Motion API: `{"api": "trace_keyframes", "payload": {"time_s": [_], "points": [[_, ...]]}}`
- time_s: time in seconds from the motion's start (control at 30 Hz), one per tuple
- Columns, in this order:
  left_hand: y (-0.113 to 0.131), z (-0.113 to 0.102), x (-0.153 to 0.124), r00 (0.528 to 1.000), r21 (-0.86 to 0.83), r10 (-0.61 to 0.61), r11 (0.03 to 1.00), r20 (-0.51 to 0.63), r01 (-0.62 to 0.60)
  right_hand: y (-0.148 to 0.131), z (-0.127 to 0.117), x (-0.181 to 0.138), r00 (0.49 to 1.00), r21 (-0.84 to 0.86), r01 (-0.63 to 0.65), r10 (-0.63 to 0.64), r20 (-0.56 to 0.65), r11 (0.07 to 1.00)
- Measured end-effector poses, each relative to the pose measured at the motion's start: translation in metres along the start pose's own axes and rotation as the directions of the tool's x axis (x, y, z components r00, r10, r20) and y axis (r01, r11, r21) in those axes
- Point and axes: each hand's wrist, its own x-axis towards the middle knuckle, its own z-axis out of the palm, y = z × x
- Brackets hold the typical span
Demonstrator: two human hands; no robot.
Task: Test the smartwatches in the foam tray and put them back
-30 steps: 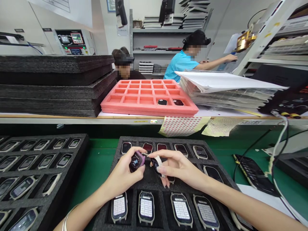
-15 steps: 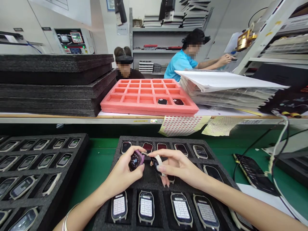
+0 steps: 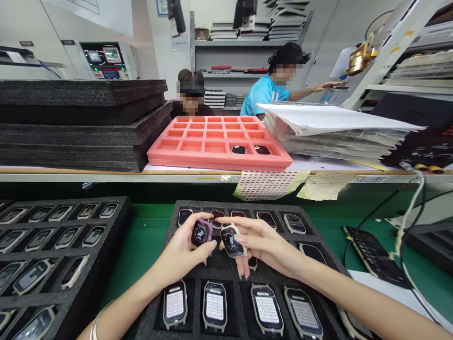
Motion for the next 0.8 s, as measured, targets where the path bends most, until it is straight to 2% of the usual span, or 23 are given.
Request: {"api": "trace_keyframes", "payload": {"time_s": [0.1, 0.23, 0.37, 0.57, 0.8], "points": [[-0.003, 0.000, 0.003, 1.000, -0.174, 0.009, 0.985, 0.002, -0.009, 0.000, -0.001, 0.002, 0.999, 0.033, -0.031, 0.030, 0.010, 0.999], [-0.010, -0.002, 0.004, 0.997, -0.329, -0.022, 0.943, 0.069, 0.043, 0.004, -0.004, 0.004, 1.000, -0.043, -0.008, 0.007, -0.022, 0.999], [-0.010, -0.002, 0.004, 0.997, -0.328, -0.019, 0.944, 0.076, 0.043, 0.007, -0.005, 0.005, 0.999, -0.108, 0.009, -0.014, -0.052, 0.994], [-0.005, 0.000, 0.003, 0.999, -0.282, -0.012, 0.959, 0.042, 0.023, 0.006, -0.003, 0.003, 0.995, -0.084, 0.019, -0.027, -0.098, 0.996], [-0.005, -0.001, 0.002, 0.999, -0.256, -0.003, 0.966, 0.052, 0.017, 0.007, -0.002, 0.003, 0.991, -0.120, 0.025, -0.040, -0.125, 0.992]]}}
